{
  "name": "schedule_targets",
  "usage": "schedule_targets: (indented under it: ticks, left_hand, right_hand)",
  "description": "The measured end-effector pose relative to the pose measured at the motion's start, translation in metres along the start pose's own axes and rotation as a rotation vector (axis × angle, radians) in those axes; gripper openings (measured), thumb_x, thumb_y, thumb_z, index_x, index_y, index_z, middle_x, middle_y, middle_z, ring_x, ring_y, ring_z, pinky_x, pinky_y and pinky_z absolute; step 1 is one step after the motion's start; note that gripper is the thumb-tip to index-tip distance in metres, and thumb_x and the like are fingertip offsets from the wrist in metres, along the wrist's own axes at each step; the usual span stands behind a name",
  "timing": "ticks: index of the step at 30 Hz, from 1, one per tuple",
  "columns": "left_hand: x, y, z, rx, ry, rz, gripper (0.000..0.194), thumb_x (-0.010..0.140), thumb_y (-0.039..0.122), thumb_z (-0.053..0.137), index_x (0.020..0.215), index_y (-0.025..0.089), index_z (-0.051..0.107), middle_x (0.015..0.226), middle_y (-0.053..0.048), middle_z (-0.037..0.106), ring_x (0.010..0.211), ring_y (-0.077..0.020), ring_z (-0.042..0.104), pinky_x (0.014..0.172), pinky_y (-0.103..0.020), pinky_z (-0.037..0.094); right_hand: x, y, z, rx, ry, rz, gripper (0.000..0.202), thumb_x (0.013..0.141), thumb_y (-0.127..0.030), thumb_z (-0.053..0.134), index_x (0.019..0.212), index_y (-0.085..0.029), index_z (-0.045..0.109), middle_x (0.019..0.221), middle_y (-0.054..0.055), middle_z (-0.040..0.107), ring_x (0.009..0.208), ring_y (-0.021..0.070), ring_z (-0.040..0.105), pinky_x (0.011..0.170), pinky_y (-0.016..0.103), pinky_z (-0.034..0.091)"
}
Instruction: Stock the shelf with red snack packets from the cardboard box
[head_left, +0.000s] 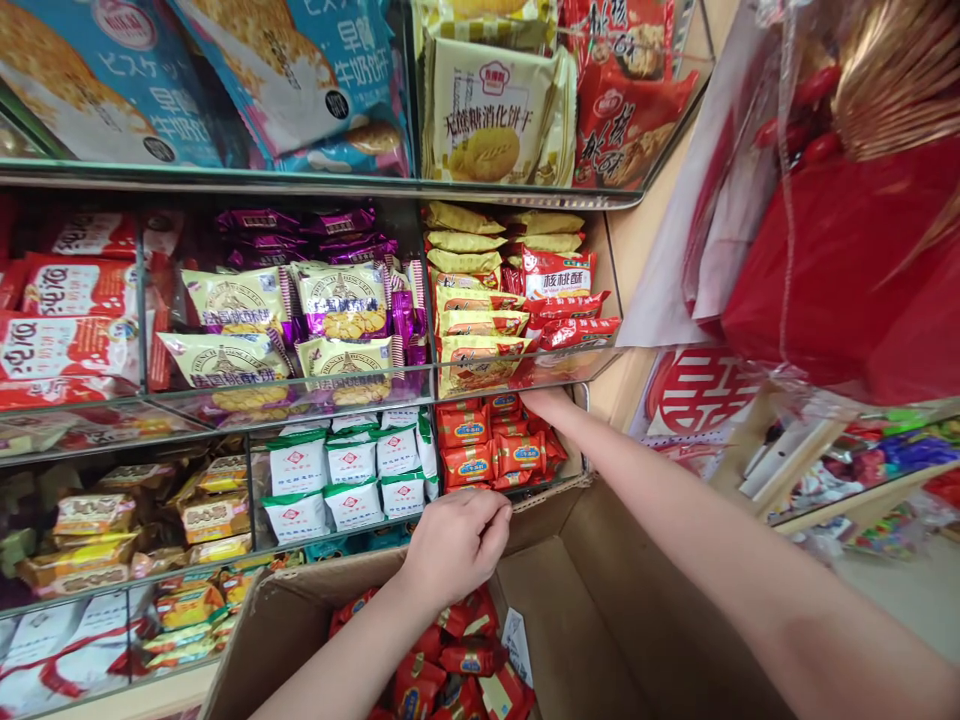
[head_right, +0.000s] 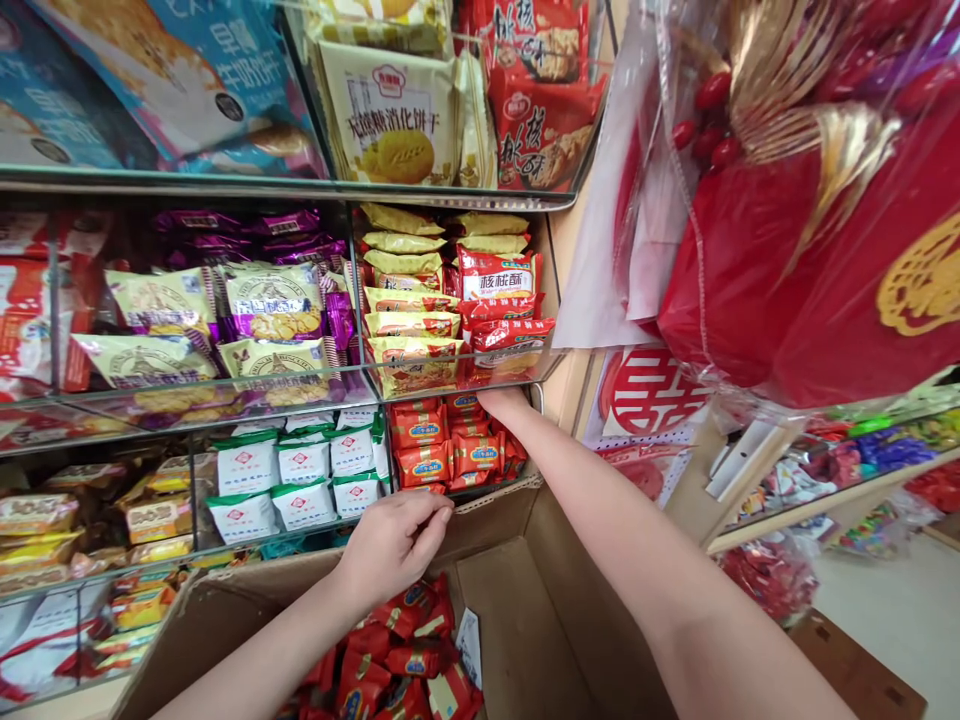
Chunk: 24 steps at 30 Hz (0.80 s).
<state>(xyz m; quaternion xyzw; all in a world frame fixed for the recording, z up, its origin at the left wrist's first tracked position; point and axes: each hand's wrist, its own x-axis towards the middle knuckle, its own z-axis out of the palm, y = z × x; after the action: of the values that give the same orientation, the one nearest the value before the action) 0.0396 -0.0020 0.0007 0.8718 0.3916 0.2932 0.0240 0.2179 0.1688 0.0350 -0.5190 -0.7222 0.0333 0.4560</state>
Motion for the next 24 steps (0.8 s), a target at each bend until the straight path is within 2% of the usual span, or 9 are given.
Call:
schedule_targets:
  ticks: [7, 10, 12, 13, 14, 17, 20, 22, 24]
  left_hand:
    - [0.003, -0.002, -0.003, -0.074, -0.011, -0.043, 0.023, 0.086, 0.024, 0.036, 0.080, 0.020, 0.058, 0.070, -0.001, 0.063, 0.066, -0.0132, 0.059, 0.062, -0.023, 0.042]
    - [0.005, -0.004, -0.003, -0.157, -0.009, -0.083, 0.023, 0.086, 0.024, 0.036, 0.079, 0.020, 0.057, 0.072, -0.001, 0.064, 0.066, -0.0123, 0.058, 0.061, -0.021, 0.041]
    - [0.006, -0.004, -0.002, -0.193, -0.010, -0.111, 0.024, 0.086, 0.025, 0.036, 0.077, 0.020, 0.057, 0.071, -0.001, 0.063, 0.065, -0.0121, 0.057, 0.060, -0.021, 0.041]
    - [0.006, -0.004, -0.002, -0.207, -0.008, -0.126, 0.024, 0.086, 0.026, 0.036, 0.077, 0.020, 0.058, 0.071, -0.001, 0.063, 0.065, -0.0121, 0.057, 0.060, -0.021, 0.041]
    - [0.007, -0.004, -0.002, -0.220, -0.004, -0.142, 0.025, 0.086, 0.026, 0.036, 0.077, 0.020, 0.058, 0.072, -0.001, 0.064, 0.066, -0.0122, 0.057, 0.060, -0.020, 0.041]
    - [0.008, -0.003, -0.002, -0.240, 0.003, -0.182, 0.025, 0.086, 0.028, 0.036, 0.077, 0.019, 0.059, 0.072, 0.000, 0.064, 0.065, -0.0121, 0.057, 0.061, -0.021, 0.041]
    - [0.009, -0.001, -0.002, -0.237, 0.003, -0.200, 0.027, 0.085, 0.030, 0.037, 0.076, 0.019, 0.059, 0.068, 0.000, 0.063, 0.062, -0.0119, 0.057, 0.059, -0.021, 0.041]
    - [0.009, 0.001, -0.003, -0.244, 0.012, -0.206, 0.028, 0.085, 0.031, 0.037, 0.077, 0.018, 0.060, 0.067, 0.000, 0.063, 0.060, -0.0117, 0.056, 0.058, -0.020, 0.041]
    - [0.009, 0.003, -0.002, -0.254, 0.023, -0.206, 0.028, 0.084, 0.031, 0.038, 0.075, 0.018, 0.061, 0.064, 0.000, 0.062, 0.057, -0.0113, 0.056, 0.056, -0.020, 0.040]
  right_hand:
    - [-0.018, -0.018, -0.017, -0.110, -0.062, -0.027, 0.028, 0.083, -0.023, 0.036, 0.099, -0.018, 0.059, 0.106, 0.009, 0.061, 0.105, 0.0233, 0.049, 0.094, 0.039, 0.035]
    - [-0.058, -0.034, -0.041, -0.139, -0.037, -0.050, 0.028, 0.084, -0.024, 0.036, 0.093, -0.015, 0.060, 0.101, 0.012, 0.061, 0.101, 0.0235, 0.049, 0.091, 0.039, 0.036]
    - [-0.095, -0.049, -0.058, -0.126, -0.014, -0.168, 0.026, 0.085, -0.027, 0.037, 0.088, -0.015, 0.060, 0.098, 0.011, 0.059, 0.098, 0.0216, 0.048, 0.088, 0.037, 0.037]
    - [-0.115, -0.057, -0.065, -0.098, -0.070, -0.262, 0.026, 0.086, -0.026, 0.036, 0.082, -0.015, 0.060, 0.089, 0.010, 0.059, 0.091, 0.0194, 0.050, 0.083, 0.035, 0.040]
    - [-0.135, -0.065, -0.069, -0.071, -0.213, -0.377, 0.028, 0.086, -0.025, 0.035, 0.076, -0.016, 0.059, 0.079, 0.008, 0.059, 0.082, 0.0176, 0.051, 0.076, 0.032, 0.041]
    - [-0.190, -0.080, -0.062, -0.079, -0.750, -0.530, 0.023, 0.082, -0.029, 0.043, 0.074, -0.016, 0.061, 0.070, 0.006, 0.059, 0.068, 0.0162, 0.053, 0.067, 0.029, 0.044]
    - [-0.226, -0.076, -0.030, -0.124, -1.128, -0.328, 0.037, 0.071, -0.037, 0.056, 0.099, -0.012, 0.060, 0.096, 0.013, 0.061, 0.083, 0.0228, 0.058, 0.073, 0.032, 0.047]
    - [-0.240, -0.067, -0.008, -0.172, -1.247, -0.138, 0.063, 0.063, -0.037, 0.064, 0.116, -0.006, 0.050, 0.114, 0.020, 0.053, 0.099, 0.0302, 0.054, 0.082, 0.036, 0.045]
    - [-0.248, -0.058, 0.007, -0.150, -1.274, 0.012, 0.079, 0.055, -0.034, 0.070, 0.123, -0.003, 0.043, 0.121, 0.023, 0.047, 0.108, 0.0337, 0.048, 0.089, 0.039, 0.041]
